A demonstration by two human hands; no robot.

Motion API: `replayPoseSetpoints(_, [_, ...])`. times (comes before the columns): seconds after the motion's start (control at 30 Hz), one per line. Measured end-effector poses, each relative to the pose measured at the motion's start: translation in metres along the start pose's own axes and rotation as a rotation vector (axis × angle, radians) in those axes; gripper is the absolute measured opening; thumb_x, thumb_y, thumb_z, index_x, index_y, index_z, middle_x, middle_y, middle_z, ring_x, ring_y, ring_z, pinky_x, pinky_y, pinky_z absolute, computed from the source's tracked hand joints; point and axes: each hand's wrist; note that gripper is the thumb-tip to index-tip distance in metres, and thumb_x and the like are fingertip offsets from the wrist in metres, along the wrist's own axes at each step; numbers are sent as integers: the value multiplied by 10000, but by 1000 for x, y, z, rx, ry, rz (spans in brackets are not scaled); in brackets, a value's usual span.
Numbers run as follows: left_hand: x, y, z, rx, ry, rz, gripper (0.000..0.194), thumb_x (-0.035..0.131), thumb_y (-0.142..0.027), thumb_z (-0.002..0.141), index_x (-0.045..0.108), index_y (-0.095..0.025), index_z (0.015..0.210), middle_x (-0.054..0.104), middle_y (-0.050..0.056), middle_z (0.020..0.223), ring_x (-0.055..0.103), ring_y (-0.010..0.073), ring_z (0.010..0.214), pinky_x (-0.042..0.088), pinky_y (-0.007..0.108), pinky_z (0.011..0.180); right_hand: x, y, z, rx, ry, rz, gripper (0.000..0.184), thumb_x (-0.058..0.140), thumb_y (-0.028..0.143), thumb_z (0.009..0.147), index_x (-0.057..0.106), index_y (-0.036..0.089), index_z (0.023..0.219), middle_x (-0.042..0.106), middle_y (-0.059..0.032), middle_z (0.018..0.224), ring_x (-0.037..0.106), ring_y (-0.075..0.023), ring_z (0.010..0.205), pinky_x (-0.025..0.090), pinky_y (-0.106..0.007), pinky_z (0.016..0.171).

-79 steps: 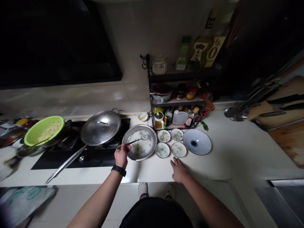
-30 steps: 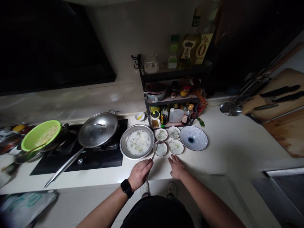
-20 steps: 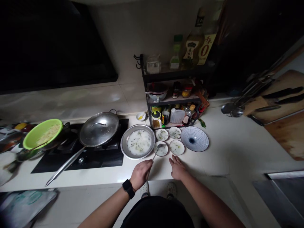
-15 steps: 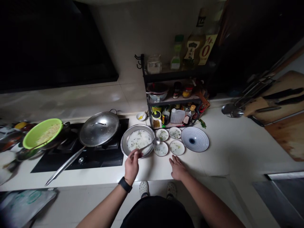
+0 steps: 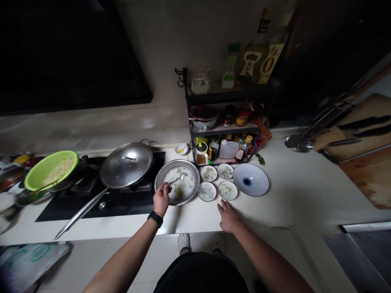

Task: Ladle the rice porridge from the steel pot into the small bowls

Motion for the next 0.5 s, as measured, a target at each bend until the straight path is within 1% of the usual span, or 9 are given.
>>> replayPoseSetpoints(0.13, [15, 5, -1, 3, 17, -3, 404, 595, -500, 917, 677, -147, 1096, 764, 107, 893, 767, 224, 826, 611, 347, 807, -2, 1, -1, 2, 0, 1, 987, 622, 225, 716, 235, 117, 1618, 23, -124, 1721, 19, -318, 1578, 80, -397, 1261])
replayPoseSetpoints(0.23, [20, 7, -2, -30, 17, -40, 398, 587, -495, 926, 665, -141, 1090, 758, 105, 871, 768, 223, 798, 616, 350, 784, -2, 1, -2, 2, 5, -3, 993, 622, 232, 714, 229, 112, 1618, 15, -130, 1719, 15, -319, 1578, 77, -394, 1260])
replayPoseSetpoints(0.37, [17, 12, -3, -127, -38, -110, 350, 602, -450, 931, 649, -135, 1075, 753, 102, 836, 766, 224, 726, 629, 358, 736, 0, 1, -1, 1, 1, -7, 1007, 613, 248, 707, 214, 126, 1623, -6, -106, 1719, -4, -316, 1578, 67, -409, 1261])
replayPoseSetpoints(0.5, [12, 14, -4, -254, -125, -220, 228, 602, -348, 933, 636, -140, 1020, 738, 81, 723, 759, 231, 663, 635, 354, 687, -1, 1, -2, -7, -8, -3, 996, 604, 239, 701, 234, 115, 1618, 7, -114, 1719, 1, -318, 1578, 63, -416, 1263])
Point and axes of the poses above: each hand's wrist, its own z-axis towards the middle knuckle, its own x-axis out of the palm, y = z × x
